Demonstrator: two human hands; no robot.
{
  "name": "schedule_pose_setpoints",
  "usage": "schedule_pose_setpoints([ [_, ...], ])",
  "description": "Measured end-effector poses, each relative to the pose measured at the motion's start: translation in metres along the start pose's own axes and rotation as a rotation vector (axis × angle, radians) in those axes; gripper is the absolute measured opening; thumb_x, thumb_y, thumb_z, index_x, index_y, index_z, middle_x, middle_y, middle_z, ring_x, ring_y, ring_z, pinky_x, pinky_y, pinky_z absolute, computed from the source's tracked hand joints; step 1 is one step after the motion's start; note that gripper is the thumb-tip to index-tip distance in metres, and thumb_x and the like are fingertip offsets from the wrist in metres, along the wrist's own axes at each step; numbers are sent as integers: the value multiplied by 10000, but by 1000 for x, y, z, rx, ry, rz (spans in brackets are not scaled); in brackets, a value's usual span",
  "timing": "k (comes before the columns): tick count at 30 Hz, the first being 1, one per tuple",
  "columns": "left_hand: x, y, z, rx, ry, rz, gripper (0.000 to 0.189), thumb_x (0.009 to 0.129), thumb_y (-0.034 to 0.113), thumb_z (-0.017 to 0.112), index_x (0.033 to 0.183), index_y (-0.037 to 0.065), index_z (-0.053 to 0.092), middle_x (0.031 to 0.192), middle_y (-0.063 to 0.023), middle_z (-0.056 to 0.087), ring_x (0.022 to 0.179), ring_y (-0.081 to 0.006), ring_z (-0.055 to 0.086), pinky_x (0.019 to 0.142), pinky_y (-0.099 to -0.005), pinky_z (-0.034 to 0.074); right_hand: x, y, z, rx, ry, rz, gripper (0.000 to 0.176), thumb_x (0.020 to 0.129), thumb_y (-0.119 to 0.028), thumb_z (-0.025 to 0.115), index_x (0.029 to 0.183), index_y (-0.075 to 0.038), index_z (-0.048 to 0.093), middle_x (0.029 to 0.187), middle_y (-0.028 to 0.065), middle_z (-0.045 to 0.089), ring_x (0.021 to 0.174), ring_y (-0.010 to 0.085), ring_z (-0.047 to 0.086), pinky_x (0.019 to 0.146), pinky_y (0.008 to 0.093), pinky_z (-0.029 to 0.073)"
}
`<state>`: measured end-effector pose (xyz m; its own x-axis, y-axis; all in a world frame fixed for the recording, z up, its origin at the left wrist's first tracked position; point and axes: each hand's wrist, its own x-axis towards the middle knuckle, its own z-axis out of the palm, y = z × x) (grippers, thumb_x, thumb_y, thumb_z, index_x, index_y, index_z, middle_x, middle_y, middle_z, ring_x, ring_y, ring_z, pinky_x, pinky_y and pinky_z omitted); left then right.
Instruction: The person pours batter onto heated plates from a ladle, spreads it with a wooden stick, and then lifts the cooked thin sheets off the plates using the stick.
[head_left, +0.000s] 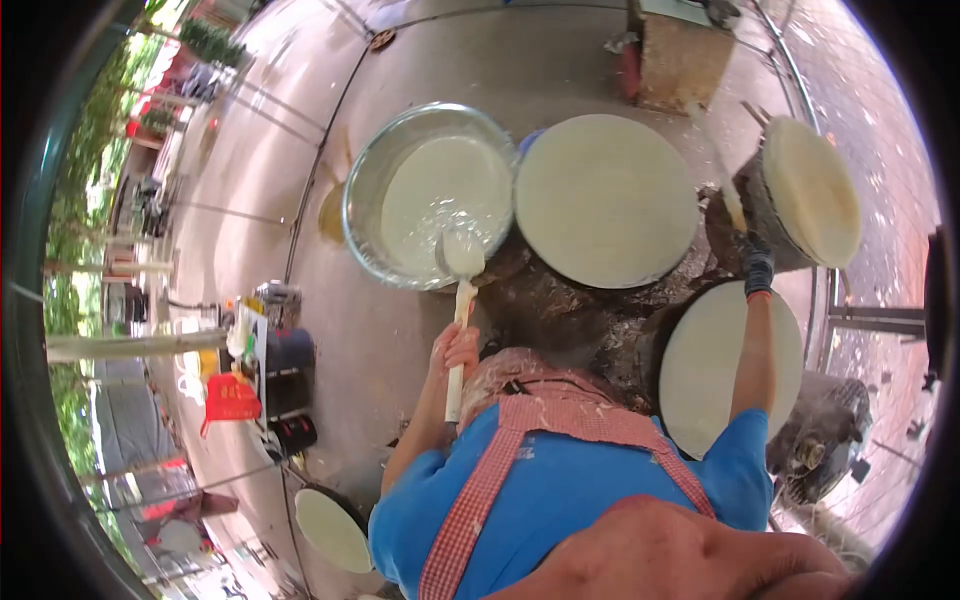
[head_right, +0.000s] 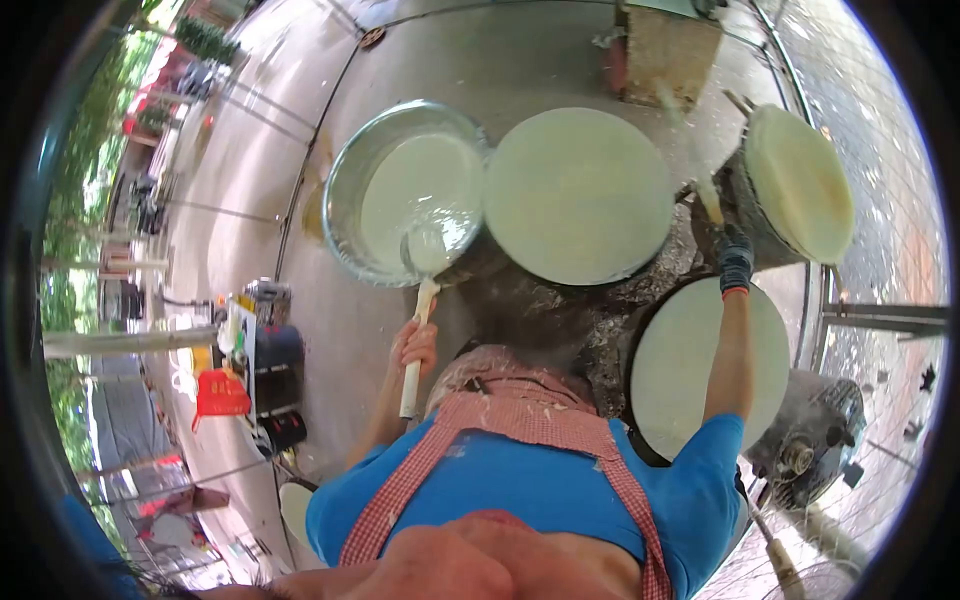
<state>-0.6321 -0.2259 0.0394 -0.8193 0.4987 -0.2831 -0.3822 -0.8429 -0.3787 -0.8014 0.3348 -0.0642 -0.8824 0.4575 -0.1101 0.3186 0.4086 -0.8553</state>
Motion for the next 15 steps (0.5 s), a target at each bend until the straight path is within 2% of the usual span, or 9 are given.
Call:
schedule_pose_setpoints([
  [1,-4,18,2,-11,-7,23,360,866,111,355,1225,88,343,604,-26,298,408,-85,315,327,-199,329,-11,-38,29,-256,-99,-112,380,731,-345,599,964,-46,572,783,112,606,684,190,548,655,292,418],
  [2,-7,40,2,174,6,72,402,857,106,377,1250,146,305,612,-23,299,414,-84,321,310,-190,318,-26,-80,59,-510,-193,-228,360,738,-336,594,958,-52,576,771,104,603,671,181,540,655,291,418],
  [4,-8,88,13,511,52,145,491,832,88,417,1273,225,251,632,-22,308,414,-84,323,279,-173,293,-70,-180,113,-348,-432,113,362,734,-350,575,946,-57,582,787,136,600,704,223,561,675,324,424],
  [5,-6,116,22,668,84,164,525,816,75,436,1270,246,235,644,-23,315,408,-85,319,266,-165,279,-79,-196,146,-355,-442,119,362,734,-350,575,946,-57,582,787,136,600,704,223,561,675,324,424],
  [7,7,196,10,865,147,120,469,796,58,437,1205,232,284,629,-27,334,382,-81,314,261,-161,254,-93,-220,215,-539,-462,-629,367,706,-356,571,924,-61,589,804,168,592,751,287,562,695,375,422],
  [9,31,262,4,881,374,72,248,796,60,422,1032,130,397,559,-17,350,358,-78,322,270,-175,235,-121,-239,292,-703,-502,-704,319,699,-307,561,886,-51,595,809,157,587,783,299,555,705,393,417],
  [10,48,291,-2,896,498,33,221,797,64,423,1008,124,397,550,-14,348,356,-78,320,271,-178,234,-132,-223,331,-807,-442,-884,268,699,-307,546,816,-71,596,763,137,589,734,292,557,683,405,416],
  [12,68,337,-20,948,691,-75,168,799,73,424,960,111,398,533,-7,343,351,-77,317,272,-184,233,-170,-241,387,-1137,-710,-712,251,687,-314,552,771,-79,585,749,128,591,720,295,559,667,403,425],
  [15,91,374,-35,959,775,-170,91,802,86,425,889,92,398,507,3,336,343,-76,313,274,-193,231,-188,-310,356,-933,-701,-705,270,673,-327,568,783,-81,589,718,122,589,698,296,561,639,397,435],
])
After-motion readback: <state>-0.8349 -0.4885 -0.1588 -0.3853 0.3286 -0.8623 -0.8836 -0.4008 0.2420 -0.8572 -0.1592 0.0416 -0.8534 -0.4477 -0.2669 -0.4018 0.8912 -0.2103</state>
